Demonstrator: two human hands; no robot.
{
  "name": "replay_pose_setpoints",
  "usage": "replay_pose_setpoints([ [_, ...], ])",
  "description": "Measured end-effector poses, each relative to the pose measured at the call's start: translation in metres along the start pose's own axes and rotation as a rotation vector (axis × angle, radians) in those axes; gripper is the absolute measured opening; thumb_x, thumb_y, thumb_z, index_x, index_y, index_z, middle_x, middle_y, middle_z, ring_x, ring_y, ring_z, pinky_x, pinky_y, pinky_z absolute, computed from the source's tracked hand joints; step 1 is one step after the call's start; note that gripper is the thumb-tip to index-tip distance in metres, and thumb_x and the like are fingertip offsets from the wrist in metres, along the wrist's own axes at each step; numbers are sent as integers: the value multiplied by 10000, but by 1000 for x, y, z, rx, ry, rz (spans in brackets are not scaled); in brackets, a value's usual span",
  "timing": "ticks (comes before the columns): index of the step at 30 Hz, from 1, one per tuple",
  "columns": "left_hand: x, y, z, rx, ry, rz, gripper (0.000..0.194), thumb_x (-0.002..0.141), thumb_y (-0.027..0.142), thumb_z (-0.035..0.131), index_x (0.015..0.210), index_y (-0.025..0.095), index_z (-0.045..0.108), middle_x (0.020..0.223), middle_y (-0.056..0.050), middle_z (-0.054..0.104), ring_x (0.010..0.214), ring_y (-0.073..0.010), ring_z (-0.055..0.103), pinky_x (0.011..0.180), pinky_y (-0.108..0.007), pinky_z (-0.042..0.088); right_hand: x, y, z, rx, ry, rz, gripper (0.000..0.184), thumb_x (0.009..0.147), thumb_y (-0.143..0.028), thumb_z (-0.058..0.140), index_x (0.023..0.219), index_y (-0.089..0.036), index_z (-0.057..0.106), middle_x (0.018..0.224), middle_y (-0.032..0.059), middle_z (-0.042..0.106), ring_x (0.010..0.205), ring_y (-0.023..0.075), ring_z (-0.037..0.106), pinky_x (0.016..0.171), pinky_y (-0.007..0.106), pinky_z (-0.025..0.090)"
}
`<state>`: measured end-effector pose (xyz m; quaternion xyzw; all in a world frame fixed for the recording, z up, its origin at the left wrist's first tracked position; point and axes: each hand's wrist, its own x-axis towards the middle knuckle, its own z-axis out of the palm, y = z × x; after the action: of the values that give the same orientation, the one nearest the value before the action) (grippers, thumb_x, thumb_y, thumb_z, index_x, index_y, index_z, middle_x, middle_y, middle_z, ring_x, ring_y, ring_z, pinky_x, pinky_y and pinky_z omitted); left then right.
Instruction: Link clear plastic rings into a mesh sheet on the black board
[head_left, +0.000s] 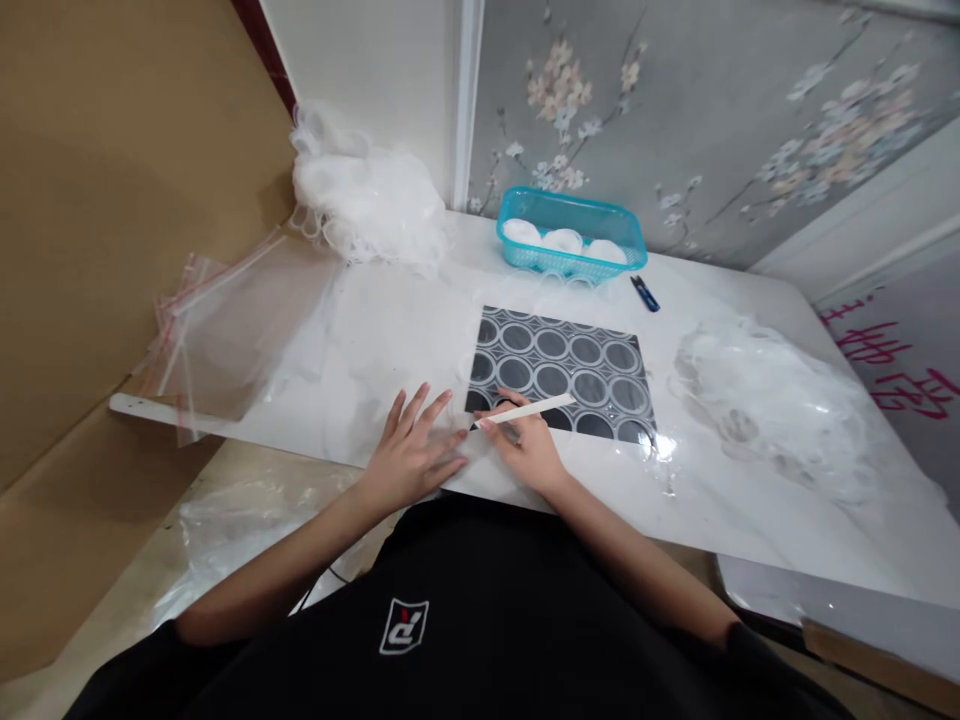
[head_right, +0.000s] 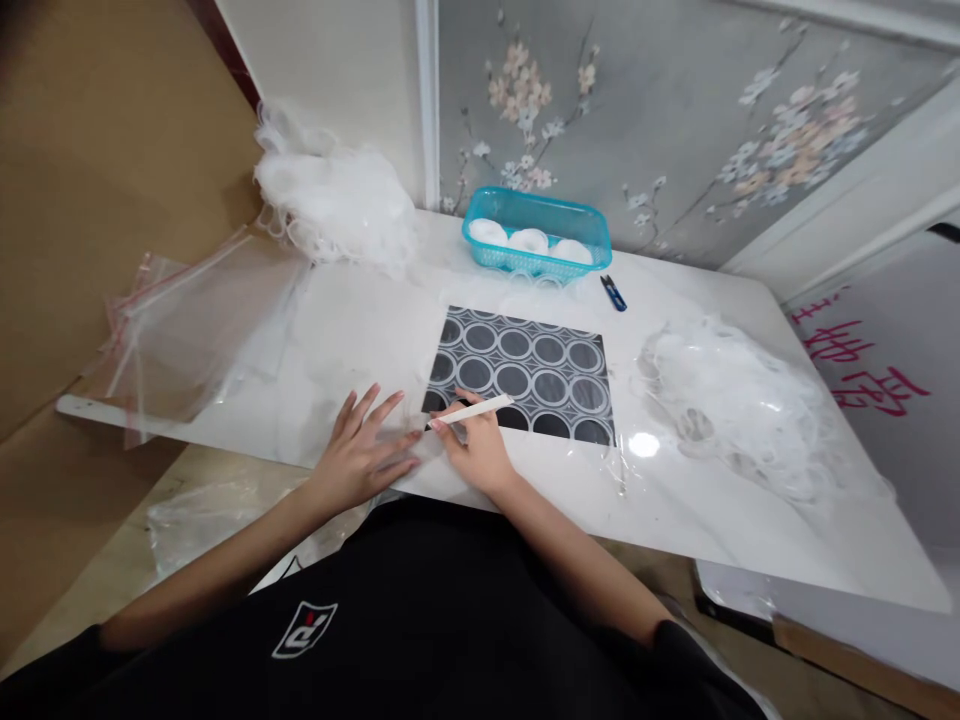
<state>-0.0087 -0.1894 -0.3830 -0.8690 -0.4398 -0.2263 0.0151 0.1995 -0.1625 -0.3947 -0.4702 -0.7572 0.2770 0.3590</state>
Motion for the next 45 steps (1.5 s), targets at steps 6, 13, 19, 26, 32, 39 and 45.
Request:
replay_pose_setpoints([
  [6,0,-1,1,-16,-24,-8,282,856,470,595,1068,308,684,1489,-37,330,1399,-330,208,1133,-534,179,0,-2,-1,-89,4,-37,170,906,-290,509,936,-223,662,928,48,716,1220,278,502,990,478,431],
  [13,1,-2,1,11,-51,13,272,889,438,555,1100,302,660,1481,-35,349,1407,-309,192,1139,-527,155,-16,-9,7,-485,-73,-494,164,878,-129,508,900,-238,628,1044,20,704,1329,277,369,1120,576,171],
  [19,0,-2,1,-33,-53,18,253,874,465,568,1008,297,703,1479,-34,353,1407,-311,190,1138,-555,116,28,-5,-24,-607,58,-489,229,887,-103,471,934,-276,614,1019,-12,712,1180,245,492,1109,573,156],
  [26,-2,-2,-3,-67,1,-4,248,874,452,571,942,267,723,1439,-60,405,1388,-315,248,1137,-554,137,57,2,-81,-423,584,-87,238,951,-277,428,1021,-202,643,988,92,678,1174,268,479,1070,533,270],
  [32,7,17,2,-36,-79,70,409,863,525,555,1214,321,600,1474,-92,349,1394,-341,213,1114,-598,105,-22,15,-42,-62,93,-4,186,918,-298,483,910,-237,658,886,43,696,1103,258,547,927,435,463],
  [39,19,28,16,35,-134,98,516,851,608,510,1311,375,505,1510,-84,283,1392,-374,195,1093,-634,56,-29,20,-32,0,11,51,196,915,-333,491,912,-232,659,943,56,690,1144,270,520,975,464,409],
  [45,19,28,14,55,-169,84,536,852,614,503,1332,375,487,1510,-84,280,1395,-374,186,1096,-629,40,-29,20,-33,-51,6,55,216,919,-336,483,923,-233,673,960,61,684,1146,273,518,972,467,399],
])
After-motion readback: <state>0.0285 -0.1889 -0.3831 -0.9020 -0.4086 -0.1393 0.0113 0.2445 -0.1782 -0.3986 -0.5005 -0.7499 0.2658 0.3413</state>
